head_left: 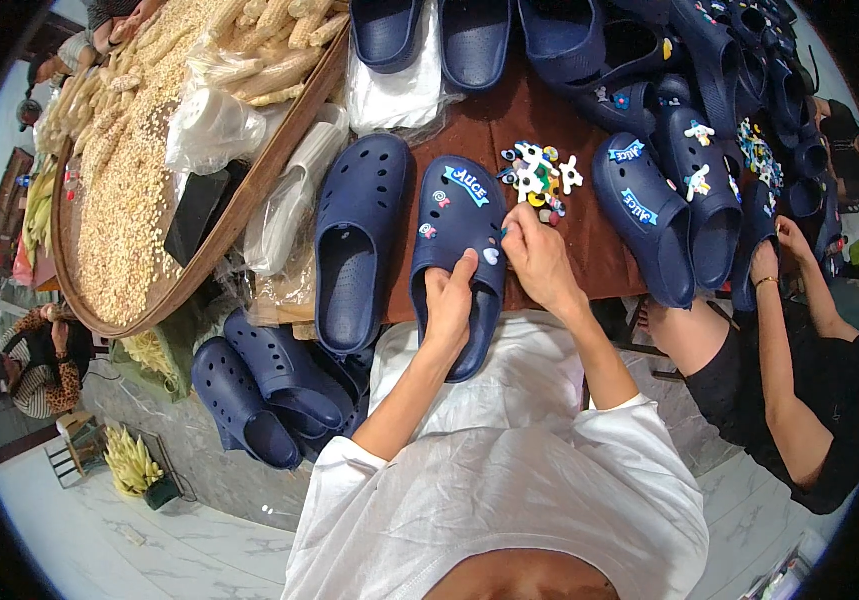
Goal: Attaching decorative charms to blue clog-style shoes.
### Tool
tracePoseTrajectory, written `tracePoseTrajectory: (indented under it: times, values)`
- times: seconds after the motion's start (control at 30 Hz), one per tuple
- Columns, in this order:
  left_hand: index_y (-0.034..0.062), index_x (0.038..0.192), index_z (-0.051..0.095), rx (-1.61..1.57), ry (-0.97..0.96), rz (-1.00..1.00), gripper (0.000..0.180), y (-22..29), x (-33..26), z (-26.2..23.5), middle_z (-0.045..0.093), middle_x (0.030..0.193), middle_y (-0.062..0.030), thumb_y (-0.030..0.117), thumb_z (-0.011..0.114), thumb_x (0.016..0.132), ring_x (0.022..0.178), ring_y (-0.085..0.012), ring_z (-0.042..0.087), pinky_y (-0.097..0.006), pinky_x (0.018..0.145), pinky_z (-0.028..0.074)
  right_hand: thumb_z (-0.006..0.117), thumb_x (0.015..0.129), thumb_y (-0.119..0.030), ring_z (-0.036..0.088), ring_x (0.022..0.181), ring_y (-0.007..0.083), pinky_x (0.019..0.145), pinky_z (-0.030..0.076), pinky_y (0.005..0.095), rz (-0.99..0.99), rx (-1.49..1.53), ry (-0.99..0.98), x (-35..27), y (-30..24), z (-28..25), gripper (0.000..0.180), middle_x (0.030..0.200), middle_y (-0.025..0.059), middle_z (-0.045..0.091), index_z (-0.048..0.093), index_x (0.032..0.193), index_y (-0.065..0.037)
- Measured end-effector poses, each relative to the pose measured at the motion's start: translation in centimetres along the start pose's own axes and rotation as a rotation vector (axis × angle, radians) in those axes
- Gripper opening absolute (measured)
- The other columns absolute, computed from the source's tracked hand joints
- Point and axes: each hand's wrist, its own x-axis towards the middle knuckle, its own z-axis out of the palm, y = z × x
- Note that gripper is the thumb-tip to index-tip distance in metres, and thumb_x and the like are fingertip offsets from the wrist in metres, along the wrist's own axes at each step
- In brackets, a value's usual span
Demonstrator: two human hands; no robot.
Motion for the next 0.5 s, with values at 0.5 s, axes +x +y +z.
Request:
tracePoseTrajectory:
  times: [0.5]
  values:
    - [-0.0072,0.128,0.047,-0.102,-0.002,0.074,0.053,0.9,-1.4,1.1,0.066,0.103,-0.0082,0.024,0.069,0.092,0.087,-0.0117,0.062,-0.024,0.078,0.05,0.071,0.087,-0.038,0.057,0.059,0.0194,0.055,0.046,0.0336,0.109,0.032,0.09,-0.8,-1.3,-0.6,0.039,0.066,0.0108,0.057,0.055,0.076,-0.003]
